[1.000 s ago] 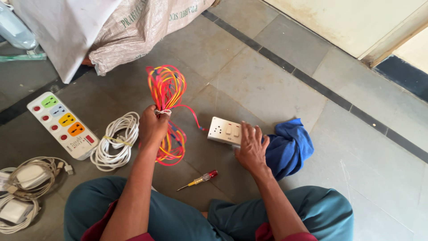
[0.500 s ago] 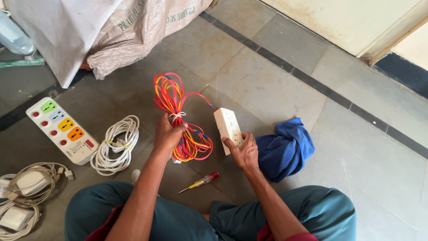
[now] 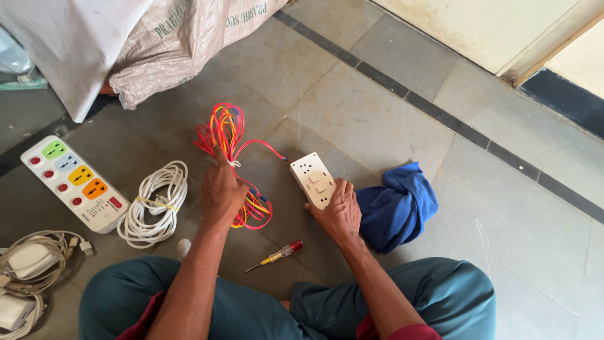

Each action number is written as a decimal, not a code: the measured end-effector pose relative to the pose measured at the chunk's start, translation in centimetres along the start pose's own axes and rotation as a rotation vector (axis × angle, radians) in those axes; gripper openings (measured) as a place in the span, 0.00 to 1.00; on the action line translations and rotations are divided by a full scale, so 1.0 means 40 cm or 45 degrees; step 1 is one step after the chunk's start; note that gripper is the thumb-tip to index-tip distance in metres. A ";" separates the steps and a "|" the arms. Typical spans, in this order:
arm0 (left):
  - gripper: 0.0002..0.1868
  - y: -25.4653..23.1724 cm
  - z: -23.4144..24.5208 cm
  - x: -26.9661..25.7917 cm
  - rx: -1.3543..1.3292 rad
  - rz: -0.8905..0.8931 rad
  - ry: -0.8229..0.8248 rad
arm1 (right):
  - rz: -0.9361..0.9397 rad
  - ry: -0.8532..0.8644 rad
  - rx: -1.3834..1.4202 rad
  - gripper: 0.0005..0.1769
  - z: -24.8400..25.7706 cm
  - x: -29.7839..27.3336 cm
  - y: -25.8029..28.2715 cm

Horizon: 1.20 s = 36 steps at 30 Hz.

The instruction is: The person sits on the floor and handles a bundle of multicolored wires and a white electrical socket. They wipe the socket with a blue cloth, then use a screwdriver to tighten screws on the back of the socket. The person also ties the wire bundle with a string.

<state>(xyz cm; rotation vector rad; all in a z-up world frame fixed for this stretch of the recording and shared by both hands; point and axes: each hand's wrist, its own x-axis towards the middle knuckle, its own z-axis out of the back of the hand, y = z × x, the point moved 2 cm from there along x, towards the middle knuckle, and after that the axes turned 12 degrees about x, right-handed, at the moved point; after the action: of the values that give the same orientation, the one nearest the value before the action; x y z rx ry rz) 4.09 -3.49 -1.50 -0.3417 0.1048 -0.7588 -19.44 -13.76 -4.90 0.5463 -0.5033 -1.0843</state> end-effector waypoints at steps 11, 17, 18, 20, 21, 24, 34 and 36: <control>0.34 -0.057 0.030 -0.041 0.015 -0.510 -0.527 | 0.577 0.425 0.154 0.20 0.047 -0.051 0.027; 0.33 -0.158 -0.058 -0.092 0.211 -1.032 0.109 | 0.969 0.900 -0.057 0.13 -0.022 -0.159 0.084; 0.39 -0.167 -0.070 -0.098 0.239 -1.212 0.085 | 0.897 0.917 0.037 0.12 -0.012 -0.145 0.087; 0.44 -0.189 -0.108 -0.090 0.271 -1.391 0.043 | 0.743 0.959 0.215 0.10 0.039 -0.108 0.083; 0.44 -0.203 -0.129 -0.078 0.282 -1.393 0.025 | 0.697 0.926 0.278 0.11 0.076 -0.085 0.082; 0.41 -0.227 -0.170 -0.060 0.146 -1.475 -0.137 | 0.505 0.728 0.544 0.15 0.197 -0.004 0.071; 0.48 -0.294 -0.166 0.019 0.209 -1.161 -0.004 | -0.299 -0.182 1.113 0.12 0.251 0.123 -0.032; 0.47 -0.286 -0.165 0.026 0.253 -1.102 0.097 | -0.218 -0.201 1.120 0.12 0.244 0.142 -0.044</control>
<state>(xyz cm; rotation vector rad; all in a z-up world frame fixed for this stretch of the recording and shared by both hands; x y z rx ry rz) -4.09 -13.67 -3.76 -0.1561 -0.0569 -1.6263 -24.56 -21.23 2.06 1.2942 -1.1003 -1.0399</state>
